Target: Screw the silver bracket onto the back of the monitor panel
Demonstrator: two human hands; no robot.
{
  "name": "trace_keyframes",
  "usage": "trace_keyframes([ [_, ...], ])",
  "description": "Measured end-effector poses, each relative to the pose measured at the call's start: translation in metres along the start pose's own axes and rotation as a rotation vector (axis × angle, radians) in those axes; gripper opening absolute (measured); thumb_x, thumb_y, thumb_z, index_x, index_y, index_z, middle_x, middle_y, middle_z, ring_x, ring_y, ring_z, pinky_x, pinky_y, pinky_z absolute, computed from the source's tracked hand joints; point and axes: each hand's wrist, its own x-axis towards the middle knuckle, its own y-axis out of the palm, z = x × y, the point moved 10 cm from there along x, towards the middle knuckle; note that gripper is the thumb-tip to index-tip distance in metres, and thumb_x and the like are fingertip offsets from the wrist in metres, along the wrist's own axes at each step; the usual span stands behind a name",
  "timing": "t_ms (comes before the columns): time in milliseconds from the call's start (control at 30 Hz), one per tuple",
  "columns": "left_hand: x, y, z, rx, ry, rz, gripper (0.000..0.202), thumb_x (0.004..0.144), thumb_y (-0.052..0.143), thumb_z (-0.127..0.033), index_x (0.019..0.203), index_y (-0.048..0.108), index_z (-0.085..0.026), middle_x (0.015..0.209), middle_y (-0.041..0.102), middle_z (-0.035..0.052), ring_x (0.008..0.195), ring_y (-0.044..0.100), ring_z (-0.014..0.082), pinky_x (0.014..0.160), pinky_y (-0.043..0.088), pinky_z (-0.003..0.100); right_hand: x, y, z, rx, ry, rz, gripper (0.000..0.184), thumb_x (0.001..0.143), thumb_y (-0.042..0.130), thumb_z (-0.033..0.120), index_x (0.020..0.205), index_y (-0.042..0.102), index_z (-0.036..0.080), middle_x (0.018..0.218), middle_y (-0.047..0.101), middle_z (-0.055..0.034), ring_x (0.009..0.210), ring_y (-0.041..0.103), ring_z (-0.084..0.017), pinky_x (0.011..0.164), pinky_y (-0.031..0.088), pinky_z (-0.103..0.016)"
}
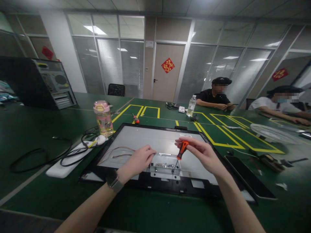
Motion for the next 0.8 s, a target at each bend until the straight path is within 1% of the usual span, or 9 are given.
trace_keyframes([
  [67,0.0,0.0,0.0,0.006,-0.001,0.002,0.028,0.094,0.039,-0.017,0.108,0.064,-0.02,0.098,0.06,0.0044,0.086,0.06,0.0161,0.078,0.047,0.025,-0.001,0.0,0.002,-0.024,0.003,0.011,0.03,0.09,0.055,0.034,0.118,0.063,0.025,0.116,0.068,-0.0089,0.109,0.063,-0.025,0.097,0.049,-0.047],
  [133,0.0,0.0,0.0,0.01,0.0,0.001,0.029,0.094,0.039,-0.017,0.108,0.064,-0.02,0.098,0.06,0.0045,0.086,0.06,0.0162,0.079,0.047,0.026,0.0,-0.002,0.001,-0.058,0.0,-0.012,0.031,0.089,0.057,0.035,0.117,0.064,0.025,0.11,0.07,-0.0088,0.104,0.066,-0.024,0.092,0.052,-0.045],
  [233,0.0,0.001,0.001,0.007,0.003,-0.009,0.029,0.094,0.039,-0.018,0.108,0.064,-0.02,0.098,0.06,0.0046,0.087,0.06,0.0163,0.081,0.047,0.026,0.0,-0.01,0.007,-0.209,-0.082,-0.135,0.026,0.079,0.07,0.036,0.102,0.071,0.024,0.095,0.07,-0.0072,0.089,0.067,-0.024,0.081,0.055,-0.041],
  [333,0.0,0.001,0.001,0.005,0.008,-0.012,0.028,0.094,0.039,-0.019,0.108,0.064,-0.02,0.098,0.06,0.0046,0.086,0.06,0.0162,0.08,0.047,0.026,-0.003,-0.015,0.02,-0.394,-0.191,-0.267,0.022,0.077,0.071,0.036,0.096,0.072,0.024,0.095,0.067,-0.0071,0.091,0.064,-0.024,0.083,0.053,-0.041],
  [433,0.0,0.001,0.0,0.005,0.013,-0.009,0.028,0.094,0.04,-0.018,0.109,0.064,-0.02,0.097,0.06,0.0044,0.086,0.06,0.0163,0.08,0.047,0.026,-0.001,-0.004,0.021,-0.317,-0.182,-0.198,0.028,0.09,0.053,0.036,0.112,0.067,0.025,0.11,0.067,-0.0091,0.098,0.066,-0.024,0.084,0.053,-0.041],
  [500,0.0,0.001,0.0,0.009,0.015,-0.009,0.028,0.094,0.04,-0.018,0.109,0.064,-0.02,0.097,0.06,0.0044,0.087,0.06,0.0164,0.081,0.047,0.026,0.001,0.002,0.016,-0.229,-0.146,-0.149,0.031,0.093,0.049,0.034,0.118,0.063,0.026,0.111,0.068,-0.009,0.094,0.068,-0.023,0.081,0.055,-0.04],
  [667,0.0,0.001,0.0,0.021,0.013,-0.004,0.028,0.094,0.04,-0.018,0.109,0.064,-0.021,0.098,0.06,0.0043,0.087,0.06,0.0165,0.081,0.047,0.027,-0.005,-0.005,0.025,-0.405,-0.238,-0.306,0.017,0.082,0.065,0.03,0.096,0.07,0.023,0.087,0.067,-0.0057,0.082,0.064,-0.022,0.075,0.052,-0.037],
  [733,-0.001,0.001,0.001,0.021,0.012,-0.005,0.028,0.094,0.04,-0.018,0.109,0.064,-0.021,0.098,0.06,0.0044,0.087,0.06,0.0165,0.081,0.047,0.027,-0.008,-0.004,0.031,-0.454,-0.299,-0.322,0.016,0.085,0.059,0.029,0.095,0.07,0.022,0.089,0.065,-0.0065,0.084,0.063,-0.022,0.077,0.051,-0.037],
  [800,-0.001,0.001,0.0,0.02,0.012,-0.006,0.028,0.094,0.04,-0.019,0.109,0.063,-0.021,0.098,0.059,0.0044,0.087,0.06,0.0164,0.08,0.047,0.026,-0.008,0.001,0.034,-0.416,-0.32,-0.26,0.023,0.091,0.048,0.027,0.103,0.068,0.022,0.098,0.066,-0.0081,0.089,0.063,-0.022,0.079,0.051,-0.038],
])
